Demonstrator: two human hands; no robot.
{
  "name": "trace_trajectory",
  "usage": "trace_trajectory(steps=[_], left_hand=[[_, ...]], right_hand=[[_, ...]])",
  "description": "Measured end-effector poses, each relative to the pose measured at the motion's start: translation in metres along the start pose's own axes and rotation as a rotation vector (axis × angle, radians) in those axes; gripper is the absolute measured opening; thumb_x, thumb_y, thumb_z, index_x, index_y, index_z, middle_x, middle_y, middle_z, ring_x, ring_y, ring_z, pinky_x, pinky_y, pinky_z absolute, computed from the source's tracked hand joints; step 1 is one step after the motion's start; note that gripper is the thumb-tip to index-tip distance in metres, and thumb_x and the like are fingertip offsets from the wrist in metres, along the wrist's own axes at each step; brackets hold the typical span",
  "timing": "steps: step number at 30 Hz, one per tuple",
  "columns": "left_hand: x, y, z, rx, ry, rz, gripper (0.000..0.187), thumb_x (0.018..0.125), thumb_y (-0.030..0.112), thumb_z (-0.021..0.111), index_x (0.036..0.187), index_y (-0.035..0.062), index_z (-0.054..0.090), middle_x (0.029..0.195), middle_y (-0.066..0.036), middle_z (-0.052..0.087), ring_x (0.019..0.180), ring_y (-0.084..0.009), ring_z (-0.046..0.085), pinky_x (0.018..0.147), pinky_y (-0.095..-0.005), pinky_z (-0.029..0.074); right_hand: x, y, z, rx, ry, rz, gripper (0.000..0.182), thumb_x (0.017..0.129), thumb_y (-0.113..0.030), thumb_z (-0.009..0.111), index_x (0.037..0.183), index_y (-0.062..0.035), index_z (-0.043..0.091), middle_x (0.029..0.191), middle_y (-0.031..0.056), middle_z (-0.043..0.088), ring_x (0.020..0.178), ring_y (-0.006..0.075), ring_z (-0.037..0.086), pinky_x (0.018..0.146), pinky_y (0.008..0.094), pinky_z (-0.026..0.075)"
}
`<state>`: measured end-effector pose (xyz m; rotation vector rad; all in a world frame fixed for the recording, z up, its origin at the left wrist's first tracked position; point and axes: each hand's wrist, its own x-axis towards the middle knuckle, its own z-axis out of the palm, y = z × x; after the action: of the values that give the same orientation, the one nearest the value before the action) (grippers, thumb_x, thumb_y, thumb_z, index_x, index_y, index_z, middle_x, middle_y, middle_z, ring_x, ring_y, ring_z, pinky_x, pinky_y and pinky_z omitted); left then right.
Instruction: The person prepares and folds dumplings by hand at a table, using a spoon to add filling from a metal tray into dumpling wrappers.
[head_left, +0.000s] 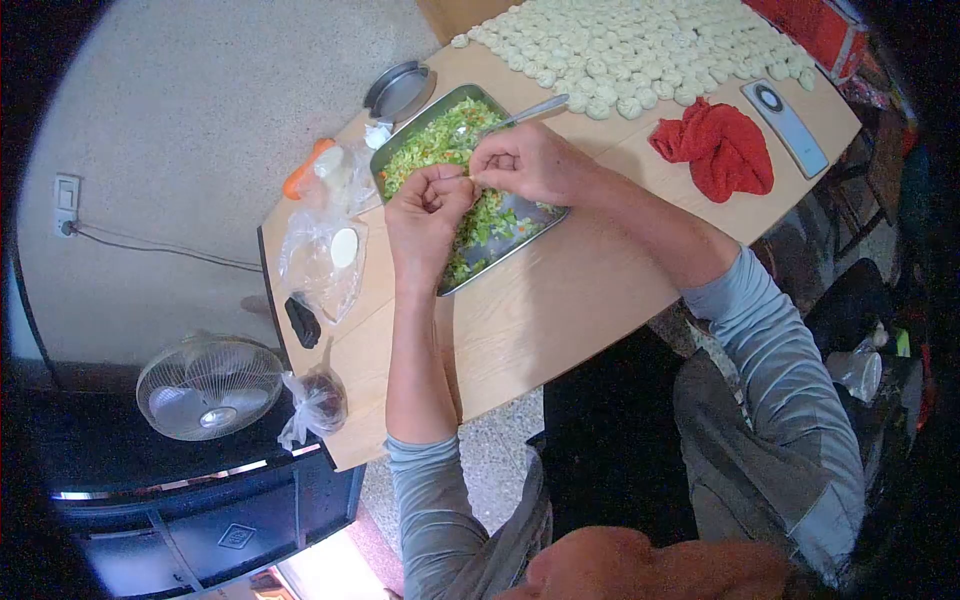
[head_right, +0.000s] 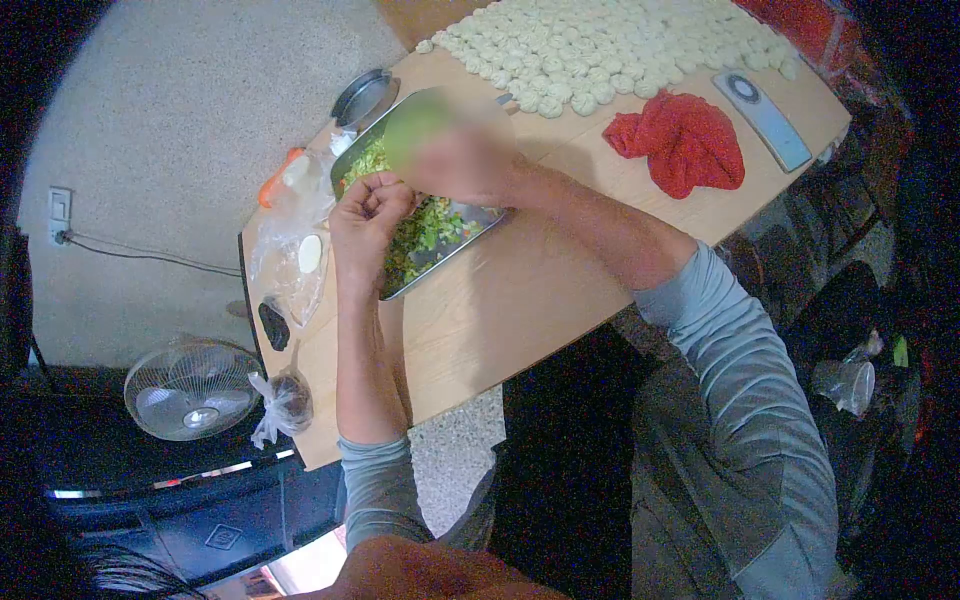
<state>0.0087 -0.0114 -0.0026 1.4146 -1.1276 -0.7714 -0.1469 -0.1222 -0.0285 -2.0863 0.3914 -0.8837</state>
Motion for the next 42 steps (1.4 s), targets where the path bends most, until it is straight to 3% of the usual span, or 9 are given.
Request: trace_trajectory(steps=[11,14,17,23,32,42], left_hand=[[-0.002,0.001,0.006,0.056,0.029,0.116,0.019,0.086,-0.002,0.064,0.105,-0.0024,0.065,0.081,0.000,0.066,0.070,-0.0026,0.057,0.065,-0.0168,0.045],[-0.001,-0.002,0.000,0.213,0.078,0.123,0.015,0.088,0.002,0.063,0.101,-0.0027,0.068,0.080,0.000,0.066,0.070,-0.0028,0.056,0.064,-0.0191,0.046],[-0.002,-0.010,-0.002,0.342,0.031,0.219,0.013,0.089,0.005,0.063,0.095,-0.0020,0.071,0.079,-0.006,0.069,0.066,-0.0089,0.060,0.063,-0.0246,0.049],[-0.007,-0.001,0.011,0.668,-0.082,0.415,0.011,0.083,0.006,0.069,0.093,0.0026,0.073,0.085,-0.017,0.065,0.075,-0.0302,0.065,0.068,-0.0377,0.051],[-0.004,-0.007,0.023,0.976,-0.168,0.427,0.016,0.081,0.005,0.070,0.096,0.0066,0.074,0.085,-0.015,0.061,0.080,-0.0319,0.062,0.073,-0.0405,0.050],[-0.007,0.002,0.024,0.800,-0.254,0.391,0.019,0.079,0.004,0.071,0.097,0.0054,0.073,0.088,-0.014,0.062,0.085,-0.0303,0.064,0.078,-0.0391,0.050]], right_hand=[[-0.002,-0.008,-0.002,0.013,-0.034,-0.051,0.010,0.086,-0.009,0.067,0.093,-0.0021,0.066,0.073,0.0004,0.061,0.065,0.0064,0.051,0.060,0.0251,0.044],[0.001,-0.004,-0.006,0.129,0.070,-0.021,0.010,0.090,-0.012,0.063,0.092,-0.0019,0.065,0.075,0.0009,0.062,0.065,0.0066,0.052,0.060,0.0244,0.045],[0.005,-0.007,-0.012,0.438,0.159,0.148,0.015,0.094,-0.015,0.059,0.091,-0.0011,0.064,0.076,0.0014,0.064,0.065,0.0067,0.054,0.059,0.0234,0.046],[0.005,-0.004,-0.010,0.453,0.122,0.211,0.019,0.095,-0.018,0.058,0.090,-0.0002,0.064,0.075,0.0023,0.064,0.063,0.0065,0.056,0.057,0.0221,0.046],[0.005,-0.002,-0.008,0.534,0.177,0.213,0.018,0.094,-0.017,0.059,0.093,0.0004,0.065,0.081,0.0049,0.066,0.069,0.0089,0.060,0.063,0.0244,0.050],[0.005,0.002,-0.008,0.527,0.176,0.237,0.026,0.098,-0.020,0.051,0.098,0.0025,0.064,0.072,0.0047,0.062,0.071,0.0133,0.062,0.070,0.0272,0.051]])
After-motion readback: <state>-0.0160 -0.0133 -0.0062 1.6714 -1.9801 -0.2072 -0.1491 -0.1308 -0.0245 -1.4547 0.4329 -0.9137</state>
